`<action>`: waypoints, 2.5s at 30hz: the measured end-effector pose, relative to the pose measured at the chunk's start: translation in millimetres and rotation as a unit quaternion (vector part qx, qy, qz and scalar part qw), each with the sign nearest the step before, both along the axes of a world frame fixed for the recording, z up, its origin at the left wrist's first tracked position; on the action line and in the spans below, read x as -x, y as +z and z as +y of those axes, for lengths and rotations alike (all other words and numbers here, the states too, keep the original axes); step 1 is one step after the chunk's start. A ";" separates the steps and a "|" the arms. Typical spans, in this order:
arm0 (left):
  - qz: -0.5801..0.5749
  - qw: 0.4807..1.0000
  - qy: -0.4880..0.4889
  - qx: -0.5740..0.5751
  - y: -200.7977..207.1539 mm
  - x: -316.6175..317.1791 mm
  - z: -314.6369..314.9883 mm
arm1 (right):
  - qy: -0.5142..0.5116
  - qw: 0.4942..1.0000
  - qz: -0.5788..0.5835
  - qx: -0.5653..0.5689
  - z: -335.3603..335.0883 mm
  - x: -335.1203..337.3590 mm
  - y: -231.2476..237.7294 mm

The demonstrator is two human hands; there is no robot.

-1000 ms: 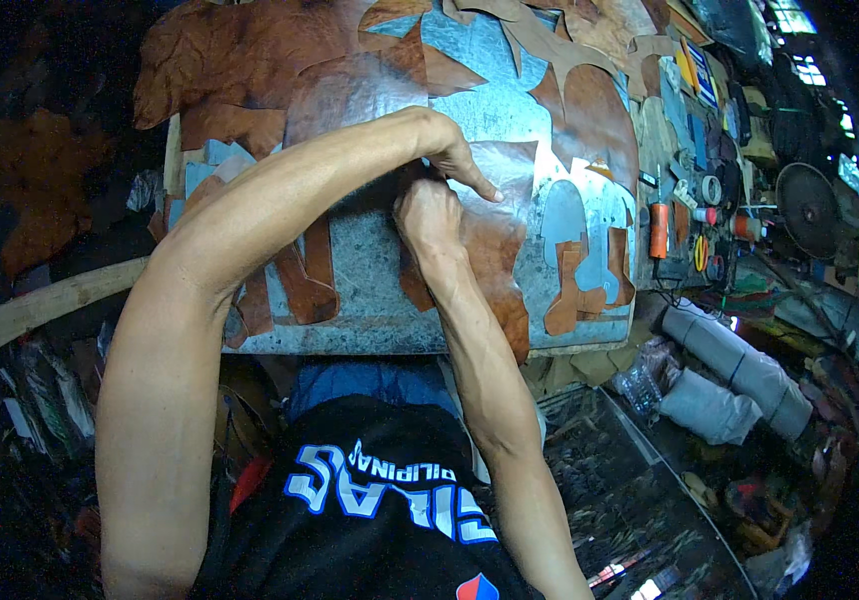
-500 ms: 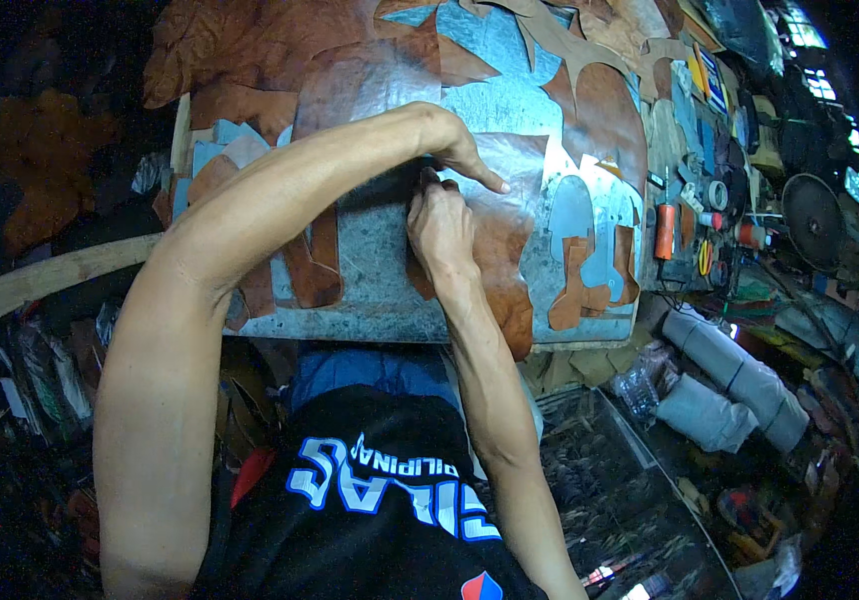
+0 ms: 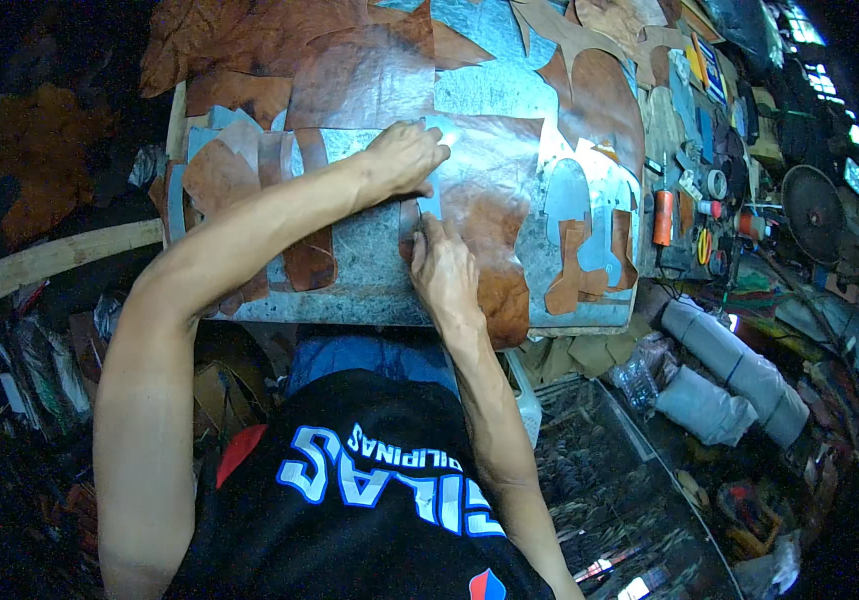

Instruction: Using metal templates and a marker to trace shapes onto leather pieces, and then cutting them out.

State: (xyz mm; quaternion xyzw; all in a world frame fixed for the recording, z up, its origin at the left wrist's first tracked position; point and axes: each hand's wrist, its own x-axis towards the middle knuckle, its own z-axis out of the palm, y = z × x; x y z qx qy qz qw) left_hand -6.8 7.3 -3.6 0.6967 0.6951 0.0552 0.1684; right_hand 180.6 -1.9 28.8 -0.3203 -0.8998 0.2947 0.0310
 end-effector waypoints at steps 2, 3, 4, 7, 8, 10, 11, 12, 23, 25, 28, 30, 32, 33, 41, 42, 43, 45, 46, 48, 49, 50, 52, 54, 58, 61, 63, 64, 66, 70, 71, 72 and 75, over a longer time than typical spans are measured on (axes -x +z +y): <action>-0.028 1.000 0.010 0.000 4.3 -1.6 -14.3 | 0.002 1.000 -0.008 0.010 -4.1 -6.1 3.8; -0.039 0.999 0.025 0.009 6.6 -2.2 -18.3 | 0.001 1.000 -0.010 0.011 -5.6 -10.4 3.2; -0.051 0.998 0.041 0.016 8.1 -3.4 -19.8 | 0.007 1.000 -0.001 0.011 -6.4 -15.1 3.1; -0.054 0.997 0.045 0.036 10.1 -6.4 -23.3 | 0.010 1.000 0.002 0.023 -9.3 -31.4 9.7; -0.053 0.997 0.045 0.023 10.4 -6.8 -25.7 | 0.008 0.999 -0.002 0.034 -10.8 -37.2 13.1; -0.061 0.996 0.043 0.049 9.9 -6.7 -26.4 | 0.010 0.999 -0.019 0.041 -13.4 -48.3 18.4; -0.056 0.996 0.047 0.050 9.0 -6.8 -27.5 | 0.014 0.998 -0.033 0.050 -13.7 -53.3 20.2; -0.051 0.996 0.050 0.051 8.0 -6.7 -28.2 | 0.012 0.998 -0.036 0.050 -13.8 -57.9 20.6; -0.038 0.997 0.049 0.041 -1.8 -7.2 -25.2 | -0.029 0.991 -0.118 0.058 -13.9 -88.5 30.9; -0.036 0.997 0.051 0.045 -0.1 -7.7 -24.1 | -0.023 0.993 -0.102 0.051 -11.5 -91.5 31.2; -0.021 0.997 0.061 0.031 4.5 -8.3 -24.2 | -0.013 0.995 -0.085 0.050 -7.9 -91.3 32.7; 0.012 0.996 0.061 0.058 11.5 -11.9 -26.5 | -0.004 0.995 -0.081 0.054 -4.7 -95.1 32.9; 0.015 0.994 0.065 0.082 14.5 -18.2 -25.8 | 0.029 0.994 -0.059 0.087 12.3 -97.2 32.3; 0.024 0.993 0.077 0.081 15.6 -20.9 -25.5 | -0.022 0.987 -0.057 0.147 24.7 -91.6 32.5; -0.006 0.983 0.137 0.124 26.9 -26.7 -25.9 | 0.173 0.981 0.090 0.020 169.0 61.4 9.0; -0.011 0.981 0.142 0.128 29.4 -27.7 -23.1 | 0.244 0.967 0.075 0.005 181.0 76.8 3.4; -0.015 0.979 0.152 0.136 29.8 -27.2 -24.2 | 0.317 0.946 0.063 -0.007 187.1 91.9 -2.2; -0.020 0.976 0.164 0.141 29.4 -27.3 -21.6 | 0.362 0.930 0.064 -0.008 197.3 111.7 -10.6; -0.023 0.975 0.171 0.141 29.0 -27.3 -21.6 | 0.400 0.914 0.065 -0.014 199.4 119.6 -12.4; -0.025 0.973 0.179 0.146 28.2 -28.0 -21.6 | 0.425 0.903 0.059 -0.018 203.2 128.3 -14.0; -0.024 0.972 0.181 0.147 26.9 -28.4 -22.1 | 0.437 0.898 0.052 -0.016 204.1 131.4 -14.6; -0.026 0.971 0.185 0.150 25.8 -28.4 -22.8 | 0.449 0.892 0.045 -0.016 204.8 134.1 -15.1; -0.021 0.972 0.184 0.144 23.8 -28.7 -24.0 | 0.455 0.889 0.040 -0.009 205.2 137.3 -14.9; -0.025 0.971 0.187 0.145 22.3 -29.3 -23.9 | 0.460 0.887 0.035 -0.003 205.0 138.5 -14.3; -0.038 0.971 0.193 0.137 21.8 -29.9 -23.8 | 0.462 0.886 0.026 -0.016 203.8 137.5 -13.7; -0.035 0.971 0.193 0.140 23.4 -30.2 -23.3 | 0.459 0.888 0.023 -0.031 201.0 136.3 -12.7; -0.036 0.971 0.191 0.140 24.1 -28.4 -22.0 | 0.456 0.889 0.016 -0.042 199.0 137.2 -11.8; -0.036 0.972 0.190 0.137 23.6 -27.5 -21.0 | 0.466 0.883 0.005 -0.059 199.8 139.9 -11.9; -0.036 0.972 0.186 0.141 24.0 -28.5 -21.5 | 0.474 0.877 -0.007 -0.075 201.5 139.2 -10.9; -0.026 0.972 0.187 0.144 24.4 -28.1 -19.4 | 0.470 0.879 -0.038 -0.072 211.3 133.8 -6.4; -0.027 0.972 0.186 0.144 24.5 -28.3 -20.4 | 0.465 0.881 -0.045 -0.077 214.8 131.7 -4.4; -0.027 0.971 0.187 0.144 24.8 -28.3 -21.9 | 0.464 0.881 -0.046 -0.077 215.6 129.2 -3.7; -0.025 0.971 0.184 0.149 29.2 -26.5 -21.5 | 0.442 0.892 -0.059 -0.073 220.3 122.0 -0.4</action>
